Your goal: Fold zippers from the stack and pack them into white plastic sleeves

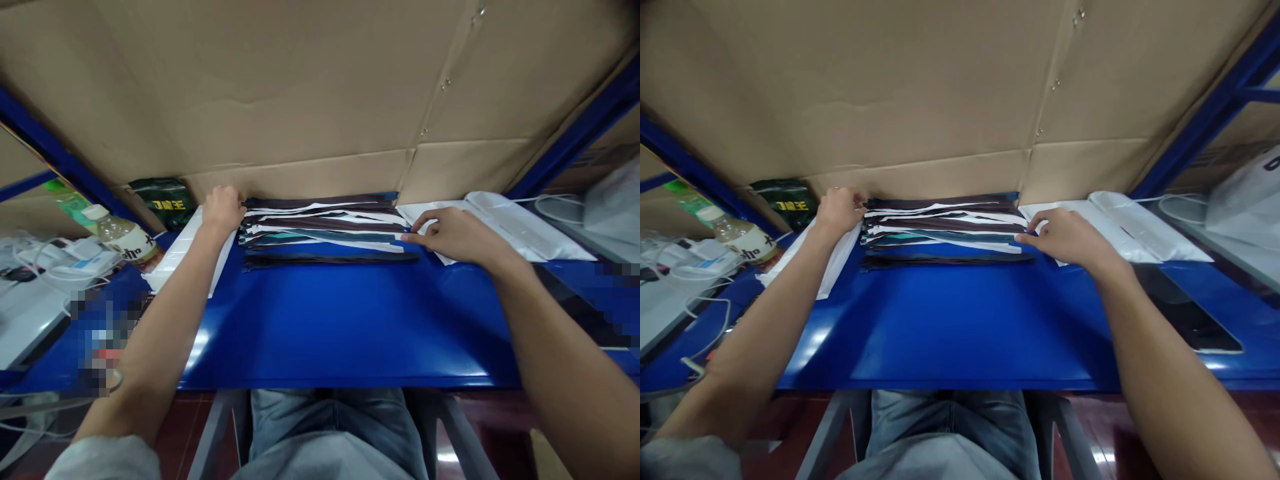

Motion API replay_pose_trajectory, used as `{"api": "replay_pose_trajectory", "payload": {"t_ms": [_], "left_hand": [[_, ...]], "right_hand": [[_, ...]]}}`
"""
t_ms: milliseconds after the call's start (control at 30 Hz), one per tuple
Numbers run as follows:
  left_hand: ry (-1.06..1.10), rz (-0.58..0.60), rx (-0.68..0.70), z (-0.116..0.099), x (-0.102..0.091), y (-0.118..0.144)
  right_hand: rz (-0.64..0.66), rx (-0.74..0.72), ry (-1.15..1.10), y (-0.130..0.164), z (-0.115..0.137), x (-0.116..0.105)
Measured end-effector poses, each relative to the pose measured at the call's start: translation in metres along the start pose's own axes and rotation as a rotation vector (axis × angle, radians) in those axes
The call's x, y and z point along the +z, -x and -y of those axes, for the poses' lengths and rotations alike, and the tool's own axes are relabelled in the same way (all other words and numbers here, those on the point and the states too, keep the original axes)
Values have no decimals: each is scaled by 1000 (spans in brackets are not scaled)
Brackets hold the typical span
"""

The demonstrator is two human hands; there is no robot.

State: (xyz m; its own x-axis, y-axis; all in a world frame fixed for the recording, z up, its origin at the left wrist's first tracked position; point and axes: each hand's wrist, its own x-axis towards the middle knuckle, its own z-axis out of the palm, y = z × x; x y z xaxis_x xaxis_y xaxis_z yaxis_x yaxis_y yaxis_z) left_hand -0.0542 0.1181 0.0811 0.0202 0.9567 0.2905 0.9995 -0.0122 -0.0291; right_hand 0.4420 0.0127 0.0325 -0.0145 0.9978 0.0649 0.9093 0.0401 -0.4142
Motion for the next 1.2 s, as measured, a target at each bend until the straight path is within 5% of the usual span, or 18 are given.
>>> {"api": "replay_pose_trajectory", "payload": {"t_ms": [200, 1200], "left_hand": [[-38, 40, -37, -2, 14, -11], [28, -20, -63, 0, 20, -12]], "right_hand": [[13, 4, 11, 0, 7, 4], [21, -55, 42, -2, 10, 19]]}}
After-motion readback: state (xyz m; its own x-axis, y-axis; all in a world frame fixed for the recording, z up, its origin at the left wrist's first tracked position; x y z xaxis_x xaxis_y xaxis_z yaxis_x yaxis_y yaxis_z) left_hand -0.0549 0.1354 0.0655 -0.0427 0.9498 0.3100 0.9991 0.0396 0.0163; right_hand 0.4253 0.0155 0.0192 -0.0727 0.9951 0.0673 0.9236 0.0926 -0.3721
